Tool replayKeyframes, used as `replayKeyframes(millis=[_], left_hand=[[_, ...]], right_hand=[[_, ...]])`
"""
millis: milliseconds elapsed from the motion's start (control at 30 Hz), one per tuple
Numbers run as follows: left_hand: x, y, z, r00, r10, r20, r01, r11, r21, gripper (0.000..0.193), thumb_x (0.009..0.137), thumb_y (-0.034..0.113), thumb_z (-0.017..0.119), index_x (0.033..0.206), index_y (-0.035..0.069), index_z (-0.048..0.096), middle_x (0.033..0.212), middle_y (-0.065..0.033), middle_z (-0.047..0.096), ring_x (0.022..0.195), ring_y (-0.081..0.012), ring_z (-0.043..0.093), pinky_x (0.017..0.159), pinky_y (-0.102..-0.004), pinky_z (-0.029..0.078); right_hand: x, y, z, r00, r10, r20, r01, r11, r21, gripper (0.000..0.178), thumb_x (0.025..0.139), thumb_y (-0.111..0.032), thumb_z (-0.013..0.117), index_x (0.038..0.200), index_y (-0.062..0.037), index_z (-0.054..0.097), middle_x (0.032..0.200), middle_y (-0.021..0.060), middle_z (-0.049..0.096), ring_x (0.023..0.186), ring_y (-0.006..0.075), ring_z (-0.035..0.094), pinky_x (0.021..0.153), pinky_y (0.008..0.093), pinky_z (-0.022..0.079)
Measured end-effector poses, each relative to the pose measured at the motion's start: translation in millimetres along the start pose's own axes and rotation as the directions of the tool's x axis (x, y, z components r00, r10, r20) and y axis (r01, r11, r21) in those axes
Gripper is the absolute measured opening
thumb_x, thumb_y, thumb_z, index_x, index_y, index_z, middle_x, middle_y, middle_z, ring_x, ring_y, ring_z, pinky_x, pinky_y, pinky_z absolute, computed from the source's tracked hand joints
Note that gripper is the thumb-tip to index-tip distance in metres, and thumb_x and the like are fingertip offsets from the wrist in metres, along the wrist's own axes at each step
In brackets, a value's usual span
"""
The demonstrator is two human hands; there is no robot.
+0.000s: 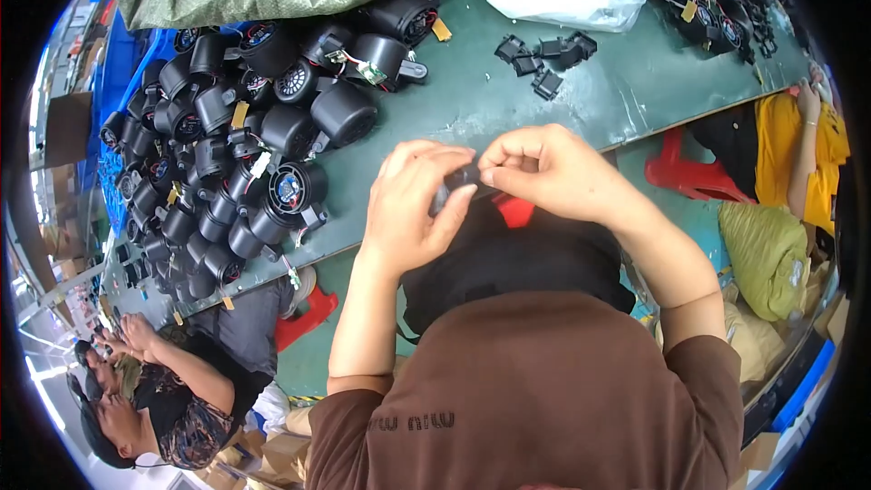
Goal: The person assembles small black electronic components and plastic covers by hand on a production line.
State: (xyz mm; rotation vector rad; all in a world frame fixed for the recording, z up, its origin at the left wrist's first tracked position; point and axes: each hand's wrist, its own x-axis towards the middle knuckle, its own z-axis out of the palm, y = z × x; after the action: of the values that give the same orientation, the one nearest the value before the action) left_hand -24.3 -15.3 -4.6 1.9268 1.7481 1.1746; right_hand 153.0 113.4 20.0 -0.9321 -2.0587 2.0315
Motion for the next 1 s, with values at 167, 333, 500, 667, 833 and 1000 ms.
replayKeyframes(millis=[167,333,500,667,833,1000], left_hand=[[0,10,11,0.998,-0.03,-0.061,0.038,0.99,0.139,0.03,0.075,0.012,0.074,0.103,0.007,0.065,0.105,-0.0063,0.065,0.095,-0.0299,0.058,0.082,-0.0401,0.049],[2,11,22,0.994,-0.05,-0.098,0.068,0.979,0.191,0.026,0.076,0.014,0.074,0.1,0.007,0.065,0.102,-0.0071,0.065,0.094,-0.03,0.057,0.081,-0.0401,0.047],[-8,9,7,0.977,-0.081,-0.195,0.127,0.964,0.234,0.025,0.075,0.012,0.075,0.097,0.007,0.065,0.098,-0.0064,0.066,0.087,-0.0287,0.058,0.077,-0.0388,0.048],[1,7,14,0.986,-0.033,-0.162,0.067,0.976,0.207,0.026,0.074,0.013,0.075,0.097,0.008,0.065,0.098,-0.006,0.066,0.088,-0.0278,0.058,0.078,-0.0388,0.046],[3,12,24,0.991,-0.022,-0.133,0.05,0.976,0.212,0.027,0.075,0.015,0.075,0.098,0.007,0.065,0.1,-0.0062,0.066,0.091,-0.0282,0.058,0.079,-0.0391,0.046],[1,13,23,0.991,-0.049,-0.127,0.074,0.977,0.201,0.027,0.075,0.015,0.075,0.099,0.007,0.065,0.1,-0.0066,0.066,0.092,-0.0286,0.058,0.079,-0.0394,0.046]], right_hand=[[54,-23,-25,0.841,-0.489,-0.233,0.256,0.738,-0.624,0.015,0.088,-0.016,0.067,0.093,-0.0018,0.067,0.083,0.0121,0.063,0.072,0.0234,0.061,0.067,0.0349,0.049],[114,-9,-30,0.716,-0.68,-0.16,0.229,0.445,-0.866,0.012,0.086,-0.015,0.065,0.091,-0.0036,0.065,0.09,0.0142,0.064,0.092,0.0349,0.063,0.082,0.0451,0.052],[112,-20,-71,0.67,-0.652,-0.356,-0.038,0.449,-0.893,0.011,0.087,-0.015,0.063,0.093,-0.0055,0.066,0.094,0.0146,0.066,0.094,0.0344,0.063,0.083,0.0448,0.051],[120,22,-142,0.64,-0.6,-0.48,-0.11,0.547,-0.83,0.017,0.084,-0.017,0.07,0.095,-0.0055,0.064,0.096,0.0132,0.065,0.093,0.034,0.064,0.08,0.0426,0.051],[120,19,-143,0.711,-0.536,-0.454,-0.112,0.551,-0.827,0.018,0.084,-0.02,0.071,0.097,-0.0094,0.066,0.099,0.0142,0.063,0.096,0.036,0.064,0.083,0.046,0.051],[103,11,-149,0.627,-0.593,-0.505,0.214,0.755,-0.62,0.011,0.087,-0.013,0.069,0.094,-0.006,0.065,0.087,0.0122,0.067,0.079,0.0251,0.067,0.073,0.034,0.053]])
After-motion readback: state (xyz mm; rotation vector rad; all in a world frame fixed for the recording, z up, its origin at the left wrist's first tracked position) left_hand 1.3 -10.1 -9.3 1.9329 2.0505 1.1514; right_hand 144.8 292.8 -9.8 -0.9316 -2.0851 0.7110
